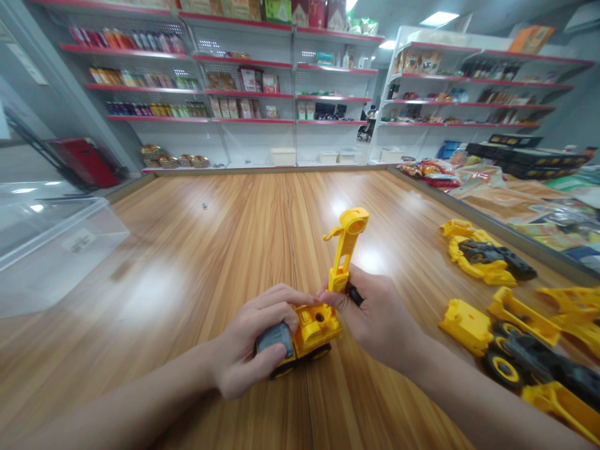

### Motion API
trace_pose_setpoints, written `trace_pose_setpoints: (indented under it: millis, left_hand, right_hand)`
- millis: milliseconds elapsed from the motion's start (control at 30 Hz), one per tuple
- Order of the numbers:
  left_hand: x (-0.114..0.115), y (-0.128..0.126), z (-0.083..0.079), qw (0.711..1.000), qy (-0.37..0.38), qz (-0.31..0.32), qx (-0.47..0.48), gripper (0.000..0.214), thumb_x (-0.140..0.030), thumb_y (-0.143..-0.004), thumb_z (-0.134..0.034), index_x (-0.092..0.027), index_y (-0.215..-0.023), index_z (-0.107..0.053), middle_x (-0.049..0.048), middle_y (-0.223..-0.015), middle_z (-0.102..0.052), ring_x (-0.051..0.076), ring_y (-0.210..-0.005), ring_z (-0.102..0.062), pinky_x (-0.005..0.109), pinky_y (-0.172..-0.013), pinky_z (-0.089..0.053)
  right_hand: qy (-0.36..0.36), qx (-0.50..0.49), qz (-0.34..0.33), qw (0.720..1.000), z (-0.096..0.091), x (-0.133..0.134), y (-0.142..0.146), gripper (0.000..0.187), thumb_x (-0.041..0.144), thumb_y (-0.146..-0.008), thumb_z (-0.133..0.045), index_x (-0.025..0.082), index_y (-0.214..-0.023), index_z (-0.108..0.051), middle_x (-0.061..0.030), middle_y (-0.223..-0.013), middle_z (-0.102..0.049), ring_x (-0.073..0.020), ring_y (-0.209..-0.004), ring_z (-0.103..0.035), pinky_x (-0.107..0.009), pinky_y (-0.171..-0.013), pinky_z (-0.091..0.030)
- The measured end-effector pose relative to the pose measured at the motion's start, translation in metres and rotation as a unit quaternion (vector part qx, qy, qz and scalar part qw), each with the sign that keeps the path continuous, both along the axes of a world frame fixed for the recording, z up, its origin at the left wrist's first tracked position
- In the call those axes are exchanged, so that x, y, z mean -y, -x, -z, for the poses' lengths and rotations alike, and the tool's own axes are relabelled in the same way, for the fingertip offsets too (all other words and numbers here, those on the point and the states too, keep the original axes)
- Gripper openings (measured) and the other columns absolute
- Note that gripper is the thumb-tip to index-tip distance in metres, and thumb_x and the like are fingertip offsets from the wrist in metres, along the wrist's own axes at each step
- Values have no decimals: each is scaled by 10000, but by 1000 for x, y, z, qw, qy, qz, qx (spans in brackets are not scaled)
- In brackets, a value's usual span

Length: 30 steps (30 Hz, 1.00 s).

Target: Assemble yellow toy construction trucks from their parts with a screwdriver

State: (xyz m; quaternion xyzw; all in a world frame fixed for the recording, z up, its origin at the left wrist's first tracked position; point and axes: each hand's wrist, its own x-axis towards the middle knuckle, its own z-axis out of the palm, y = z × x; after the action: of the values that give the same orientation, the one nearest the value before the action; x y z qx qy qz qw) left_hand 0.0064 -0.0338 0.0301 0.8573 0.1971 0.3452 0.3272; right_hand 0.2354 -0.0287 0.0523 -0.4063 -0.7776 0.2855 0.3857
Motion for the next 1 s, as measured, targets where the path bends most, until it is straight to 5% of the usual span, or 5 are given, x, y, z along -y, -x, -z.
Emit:
trace_pose_setpoints:
  millis: [467,667,867,1000]
  left_hand:
    - [0,-1,-1,1000,-9,-5,1,175,-297,-855,-504,-145,-919,-565,210,-1217,-595,304,-1027,-580,456,-886,-470]
    - [-2,-1,0,1000,-16,4,0,174,-286,-838,-505,-152,-936,-557,215,-1258,-592,311,-1032,-577,462,-858,-479]
    - [-2,0,1,1000,-11,6,7,158,-237,-798,-516,-145,-922,-551,212,-1248,-597,307,-1029,-567,463,-866,-466]
    - [-2,0,1,1000,-8,10,13,149,-239,-800,-515,-152,-916,-547,198,-1208,-609,308,-1025,-561,463,-865,-462]
  right_hand:
    - [-48,59,-14,997,-4,-1,0,95,245,-941,-546,195,-873,-591,-30,-793,-641,-175,-743,-599,-290,-670,-444]
    - [29,-5,1,1000,-1,-2,-3,115,296,-945,-564,193,-908,-602,-14,-778,-662,-155,-681,-603,-278,-632,-455]
    - [80,-104,-53,990,7,-10,-5,127,283,-948,-551,170,-933,-607,-38,-831,-685,-158,-751,-629,-274,-681,-494]
    - [79,-89,-67,991,7,-10,-6,172,321,-939,-575,161,-911,-630,-34,-804,-681,-143,-697,-611,-256,-639,-482]
